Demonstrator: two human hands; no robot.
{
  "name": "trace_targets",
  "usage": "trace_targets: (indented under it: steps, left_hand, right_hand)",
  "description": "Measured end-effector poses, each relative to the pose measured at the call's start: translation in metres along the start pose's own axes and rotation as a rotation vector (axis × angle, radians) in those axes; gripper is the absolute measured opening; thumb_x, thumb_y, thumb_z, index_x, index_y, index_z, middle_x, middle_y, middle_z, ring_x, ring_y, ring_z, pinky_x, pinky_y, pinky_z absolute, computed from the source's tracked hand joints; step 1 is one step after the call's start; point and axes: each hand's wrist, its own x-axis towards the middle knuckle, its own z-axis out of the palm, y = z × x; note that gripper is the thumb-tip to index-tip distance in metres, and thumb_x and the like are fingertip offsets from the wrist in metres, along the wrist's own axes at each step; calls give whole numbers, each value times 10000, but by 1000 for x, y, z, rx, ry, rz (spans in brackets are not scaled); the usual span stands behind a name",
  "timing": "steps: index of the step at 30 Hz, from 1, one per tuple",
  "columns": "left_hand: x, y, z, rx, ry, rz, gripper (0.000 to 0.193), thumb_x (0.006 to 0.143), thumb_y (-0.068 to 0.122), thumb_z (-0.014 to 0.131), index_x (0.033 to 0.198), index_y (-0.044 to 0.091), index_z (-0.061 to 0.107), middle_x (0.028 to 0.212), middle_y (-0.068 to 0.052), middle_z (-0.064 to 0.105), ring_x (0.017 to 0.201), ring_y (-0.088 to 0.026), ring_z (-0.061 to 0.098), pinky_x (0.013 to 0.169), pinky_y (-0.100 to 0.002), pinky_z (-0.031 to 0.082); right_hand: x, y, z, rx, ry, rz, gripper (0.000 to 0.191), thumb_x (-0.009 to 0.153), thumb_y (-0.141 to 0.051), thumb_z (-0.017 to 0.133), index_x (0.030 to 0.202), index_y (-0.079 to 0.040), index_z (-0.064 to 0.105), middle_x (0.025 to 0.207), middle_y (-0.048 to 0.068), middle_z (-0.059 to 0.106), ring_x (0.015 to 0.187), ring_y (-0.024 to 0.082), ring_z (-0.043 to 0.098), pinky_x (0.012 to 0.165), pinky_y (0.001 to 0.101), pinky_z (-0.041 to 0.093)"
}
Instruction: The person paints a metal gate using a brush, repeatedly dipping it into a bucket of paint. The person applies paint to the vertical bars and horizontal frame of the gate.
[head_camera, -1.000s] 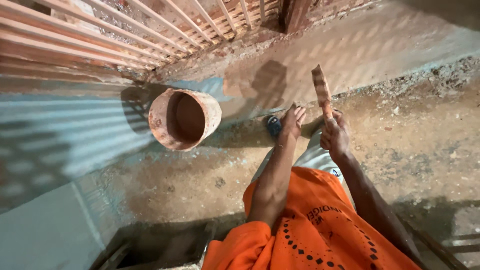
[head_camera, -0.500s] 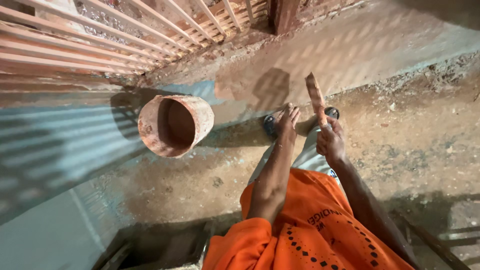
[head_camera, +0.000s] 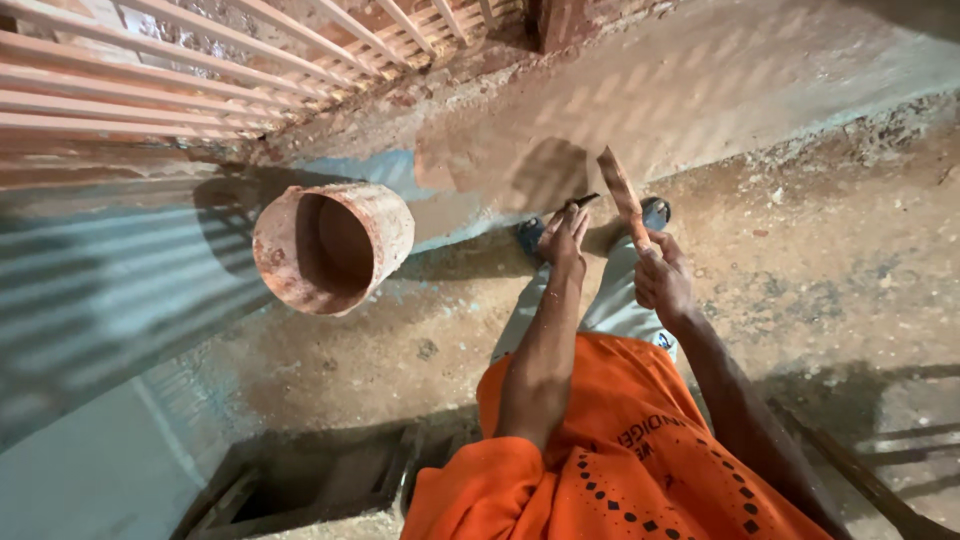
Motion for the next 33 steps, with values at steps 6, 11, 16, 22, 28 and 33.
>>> trace_targets:
  steps: [6,11,16,22,28,33]
  left_hand:
    - [-1,8,-9,53,-127,-30,323,939,54,723,1231,-60,645,1154,-149,713,1030,-287,720,970,-380,605]
    - [0,9,-5,35,-103,-62,240,954,9,692,1174,-45,615,1137,-170,703,1044,-317,712,964,-409,607]
    - [2,7,3,-72,-83,-66,274,925,-62,673,1191,-34,610,1132,-149,700,1058,-333,713,959,-445,630]
    - [5,7,4,-19,-115,-110,264,943,-43,651,1203,-67,612,1119,-197,729,1027,-344,729,981,-459,603]
    - [2,8,-4,12,-143,-182,222,988,0,616,1209,-8,612,1104,-164,712,983,-297,717,983,-444,602]
    - [-5,14,-21,-33,-241,-203,279,989,58,633,1262,8,615,1099,-176,707,1023,-285,702,1007,-426,591]
  right_hand:
    - [2,0,-1,-18,-19,-8,268,1087,-256,458,1335,-153,465,539,-59,293,381,72,263,346,261,221]
    - [5,-4,5,1,-52,-17,253,1092,-249,459,1323,-147,458,551,-61,291,390,68,258,351,260,221]
    - [4,-9,7,-32,-49,-25,262,1091,-249,451,1337,-166,483,551,-65,286,390,66,253,352,259,221]
    - [-1,-9,5,-18,-39,-11,237,1100,-238,434,1321,-156,449,550,-59,294,393,72,263,354,261,227]
    - [-4,-9,5,-36,2,5,248,1105,-242,432,1339,-164,462,543,-60,290,394,68,259,361,258,229]
    - [1,-11,10,-39,-36,-13,279,1090,-241,434,1350,-146,464,546,-61,294,388,68,255,352,262,225]
